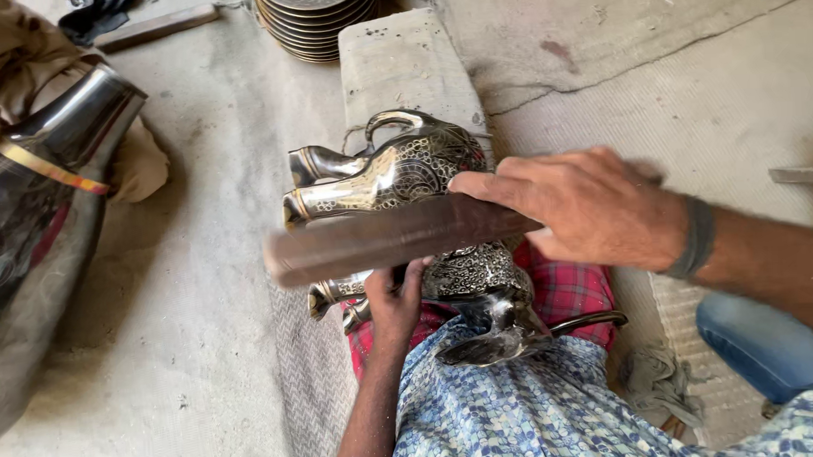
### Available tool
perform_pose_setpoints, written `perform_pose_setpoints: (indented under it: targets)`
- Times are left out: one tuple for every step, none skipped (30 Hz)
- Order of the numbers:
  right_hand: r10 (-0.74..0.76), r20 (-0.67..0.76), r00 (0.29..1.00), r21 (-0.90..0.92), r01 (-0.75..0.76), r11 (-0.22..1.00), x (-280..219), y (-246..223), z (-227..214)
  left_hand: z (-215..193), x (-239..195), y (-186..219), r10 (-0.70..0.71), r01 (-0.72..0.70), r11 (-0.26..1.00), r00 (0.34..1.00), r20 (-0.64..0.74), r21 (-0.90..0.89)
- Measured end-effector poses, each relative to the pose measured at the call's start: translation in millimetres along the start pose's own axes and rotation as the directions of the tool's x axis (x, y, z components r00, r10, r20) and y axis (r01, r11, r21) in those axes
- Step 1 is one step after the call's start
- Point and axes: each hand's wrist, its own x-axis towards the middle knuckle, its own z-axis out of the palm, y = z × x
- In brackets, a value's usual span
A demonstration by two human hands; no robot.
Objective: The person uses a small chisel and a wooden mallet to engrave decorative patterns into a silver-colored metal elephant figurine. The person holds the figurine steady with the left hand and repeatedly taps the chisel with the mallet in the right hand.
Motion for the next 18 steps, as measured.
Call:
perform_pose_setpoints:
  targets:
    - [0.018,0.016,1.0,-0.069,-0.017,0.997,1.5,-3.9,-2.9,1.0,-3.3,-1.2,-0.024,0.024,0.999,1.0,-0.018,0.04]
    - [0.037,0.03,0.999,-0.138,-0.033,0.99,3.2,-7.5,-6.2,2.4,-6.3,-2.0,-0.047,0.05,0.996,0.998,-0.037,0.08]
    - [0.002,-0.001,1.0,-0.158,-0.002,0.987,5.1,-10.4,-8.4,1.1,-5.9,-3.2,-0.028,0.032,0.998,0.998,-0.06,0.053]
    - [-0.033,-0.03,0.999,-0.179,0.027,0.983,6.0,-12.0,-10.7,1.4,-5.9,-4.5,-0.011,0.013,1.0,0.996,-0.083,0.026]
    - [-0.061,-0.049,0.997,-0.202,0.05,0.978,4.6,-13.8,-12.4,4.3,-7.8,-6.8,0.0,-0.001,1.0,0.995,-0.097,-0.007]
    - [-0.034,-0.051,0.998,-0.184,0.024,0.983,3.8,-15.2,-13.1,5.9,-9.1,-9.8,0.015,-0.017,1.0,0.996,-0.093,-0.019]
    - [-0.021,-0.054,0.998,-0.165,0.012,0.986,5.3,-15.0,-13.5,7.3,-11.5,-12.8,0.03,-0.033,0.999,0.994,-0.103,-0.029]
    - [-0.009,-0.057,0.998,-0.145,0.0,0.989,7.2,-15.2,-13.2,7.9,-13.8,-15.9,0.044,-0.049,0.998,0.993,-0.113,-0.038]
    - [-0.063,-0.099,0.993,-0.126,0.05,0.991,8.9,-14.7,-13.3,6.2,-14.2,-18.5,0.045,-0.05,0.998,0.991,-0.13,-0.039]
    - [-0.116,-0.141,0.983,-0.11,0.101,0.989,10.2,-14.1,-12.7,4.9,-15.0,-21.2,0.046,-0.052,0.998,0.988,-0.146,-0.039]
    - [-0.157,-0.173,0.972,-0.098,0.142,0.985,8.3,-14.7,-11.9,6.4,-17.0,-24.8,0.041,-0.048,0.998,0.988,-0.151,-0.049]
    - [-0.106,-0.141,0.984,-0.056,0.099,0.994,6.3,-15.9,-10.9,6.1,-18.4,-28.3,-0.02,0.017,0.999,0.993,-0.12,-0.032]
    - [-0.072,-0.108,0.992,-0.015,0.071,0.997,5.9,-16.9,-10.7,6.0,-21.0,-30.5,-0.082,0.081,0.997,0.991,-0.105,-0.014]
    - [-0.04,-0.072,0.997,0.024,0.042,0.999,5.6,-19.0,-11.1,5.9,-23.8,-31.9,-0.144,0.145,0.989,0.985,-0.09,0.005]
    - [-0.058,-0.026,0.998,-0.089,0.055,0.994,5.8,-22.5,-11.2,3.5,-24.0,-32.7,-0.116,0.119,0.993,0.986,-0.116,0.017]
    - [-0.07,0.021,0.997,-0.2,0.073,0.977,5.2,-26.4,-11.8,2.9,-24.5,-33.5,-0.088,0.093,0.995,0.986,-0.142,0.03]
    - [-0.063,0.076,0.995,-0.311,0.084,0.947,2.8,-28.7,-12.5,5.1,-24.8,-35.6,-0.061,0.068,0.997,0.986,-0.154,0.037]
    - [-0.085,-0.068,0.994,-0.254,0.065,0.965,1.8,-29.7,-12.6,6.6,-25.0,-38.4,-0.044,0.043,0.999,0.986,-0.161,-0.009]
